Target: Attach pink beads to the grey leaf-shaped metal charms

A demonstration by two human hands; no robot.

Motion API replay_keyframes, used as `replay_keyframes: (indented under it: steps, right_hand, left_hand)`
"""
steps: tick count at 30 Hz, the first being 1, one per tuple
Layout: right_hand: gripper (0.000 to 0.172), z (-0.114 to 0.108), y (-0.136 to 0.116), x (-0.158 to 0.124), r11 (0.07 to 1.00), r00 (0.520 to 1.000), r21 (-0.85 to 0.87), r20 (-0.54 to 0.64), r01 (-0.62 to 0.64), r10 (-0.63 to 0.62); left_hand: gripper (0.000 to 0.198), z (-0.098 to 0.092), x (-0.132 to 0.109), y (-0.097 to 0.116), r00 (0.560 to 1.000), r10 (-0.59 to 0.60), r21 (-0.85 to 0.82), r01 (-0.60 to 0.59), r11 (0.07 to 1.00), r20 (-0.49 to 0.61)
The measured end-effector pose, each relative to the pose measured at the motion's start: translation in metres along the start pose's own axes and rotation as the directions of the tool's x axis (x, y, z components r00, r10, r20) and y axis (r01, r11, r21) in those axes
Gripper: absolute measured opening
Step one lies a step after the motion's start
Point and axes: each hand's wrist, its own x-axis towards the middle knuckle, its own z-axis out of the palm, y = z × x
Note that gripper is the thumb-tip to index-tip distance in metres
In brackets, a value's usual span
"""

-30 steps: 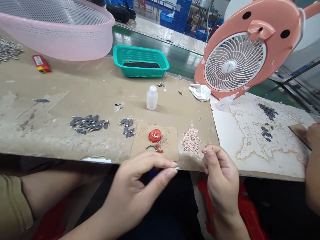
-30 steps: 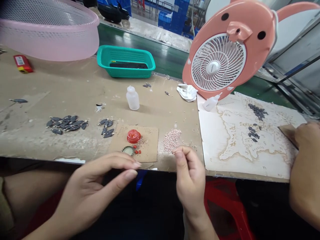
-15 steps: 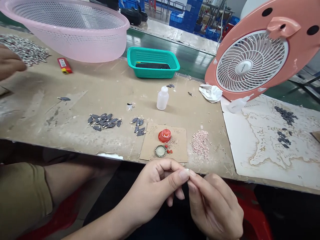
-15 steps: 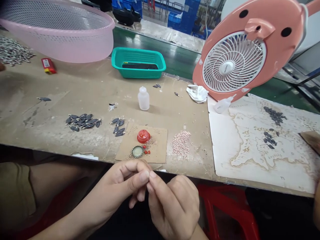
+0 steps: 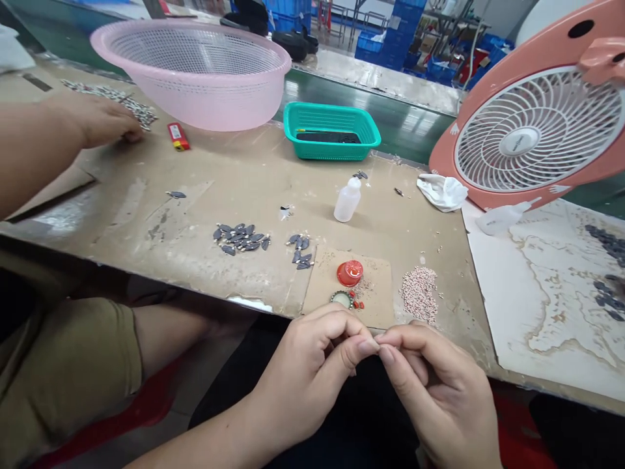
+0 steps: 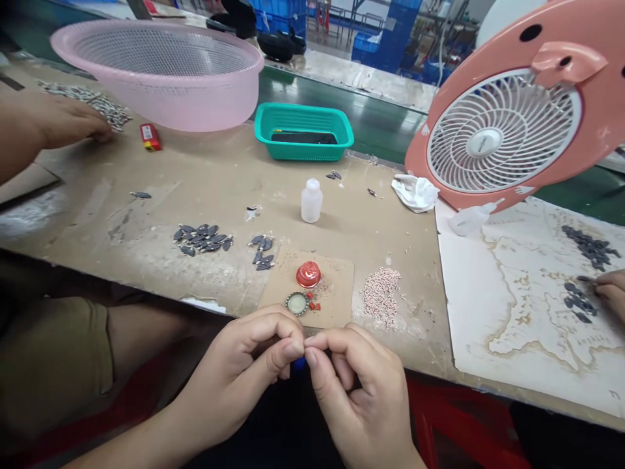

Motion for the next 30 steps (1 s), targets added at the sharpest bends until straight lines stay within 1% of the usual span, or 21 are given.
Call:
replay_keyframes:
  steps: [3, 5, 6, 7, 8, 9, 10, 11, 12, 13, 14, 16, 19, 22, 26, 30]
  right_hand:
    - [0.005, 0.006, -0.002, 0.004, 0.999, 1.0, -0.051, -0.002, 0.019, -0.019]
    - [0.008, 0.009, -0.004, 0.008, 0.998, 1.0, -0.069, 0.008, 0.012, -0.012]
    - [0.009, 0.009, -0.004, 0.01, 0.997, 1.0, -0.078, 0.006, 0.004, -0.004]
    - [0.01, 0.01, -0.004, 0.013, 0.996, 1.0, -0.087, -0.006, -0.007, 0.006]
    - [0.01, 0.01, -0.004, 0.016, 0.995, 0.999, -0.098, -0.027, -0.022, 0.02]
    - [0.011, 0.009, -0.003, 0.019, 0.993, 0.998, -0.11, -0.047, -0.041, 0.036]
    - [0.012, 0.008, -0.002, 0.023, 0.991, 0.996, -0.121, -0.063, -0.063, 0.056]
    - [0.014, 0.007, 0.0, 0.027, 0.987, 0.994, -0.131, -0.071, -0.087, 0.079]
    - [0.015, 0.006, 0.002, 0.031, 0.984, 0.992, -0.14, -0.071, -0.111, 0.102]
    - [0.017, 0.005, 0.004, 0.035, 0.98, 0.99, -0.147, -0.063, -0.135, 0.127]
    - [0.019, 0.003, 0.006, 0.04, 0.976, 0.988, -0.152, -0.045, -0.153, 0.147]
    - [0.022, 0.002, 0.01, 0.048, 0.97, 0.984, -0.165, 0.0, -0.178, 0.18]
    - [0.023, 0.002, 0.015, 0.059, 0.96, 0.979, -0.217, 0.06, -0.177, 0.194]
    - [0.021, 0.006, 0.016, 0.066, 0.94, 0.986, -0.323, 0.082, -0.113, 0.147]
    - [0.018, 0.009, 0.014, 0.071, 0.895, 0.992, -0.446, 0.109, -0.009, 0.064]
    - [0.016, 0.01, 0.011, 0.073, 0.867, 0.991, -0.497, 0.13, 0.033, 0.037]
  left_hand:
    - [0.028, -0.008, 0.0, -0.002, 0.999, 0.035, 0.064, -0.034, 0.997, -0.013]
    - [0.023, -0.019, 0.004, -0.006, 0.996, 0.087, 0.151, -0.082, 0.985, -0.027]
    - [0.02, -0.027, 0.007, -0.009, 0.99, 0.124, 0.231, -0.106, 0.967, -0.065]
    - [0.017, -0.035, 0.012, -0.012, 0.979, 0.162, 0.337, -0.111, 0.935, -0.126]
    - [0.015, -0.044, 0.018, -0.016, 0.961, 0.193, 0.454, -0.084, 0.887, -0.2]
    - [0.013, -0.054, 0.025, -0.019, 0.94, 0.207, 0.565, -0.019, 0.825, -0.27]
    - [0.013, -0.062, 0.031, -0.021, 0.928, 0.197, 0.652, 0.062, 0.756, -0.317]
    - [0.014, -0.07, 0.038, -0.023, 0.929, 0.161, 0.71, 0.134, 0.692, -0.333]
    - [0.016, -0.077, 0.044, -0.024, 0.939, 0.111, 0.748, 0.185, 0.637, -0.327]
    - [0.017, -0.082, 0.049, -0.024, 0.952, 0.059, 0.774, 0.208, 0.598, -0.302]
    - [0.018, -0.087, 0.053, -0.023, 0.963, 0.016, 0.79, 0.21, 0.575, -0.268]
    - [0.02, -0.093, 0.057, -0.02, 0.978, -0.028, 0.806, 0.186, 0.561, -0.207]
    - [0.023, -0.1, 0.057, -0.017, 0.992, -0.023, 0.815, 0.113, 0.568, -0.121]
    - [0.026, -0.105, 0.052, -0.017, 0.999, 0.002, 0.828, 0.026, 0.561, -0.032]
    - [0.027, -0.109, 0.047, -0.019, 0.999, 0.02, 0.866, -0.045, 0.498, 0.04]
    - [0.027, -0.114, 0.047, -0.017, 0.994, -0.011, 0.89, -0.093, 0.446, 0.109]
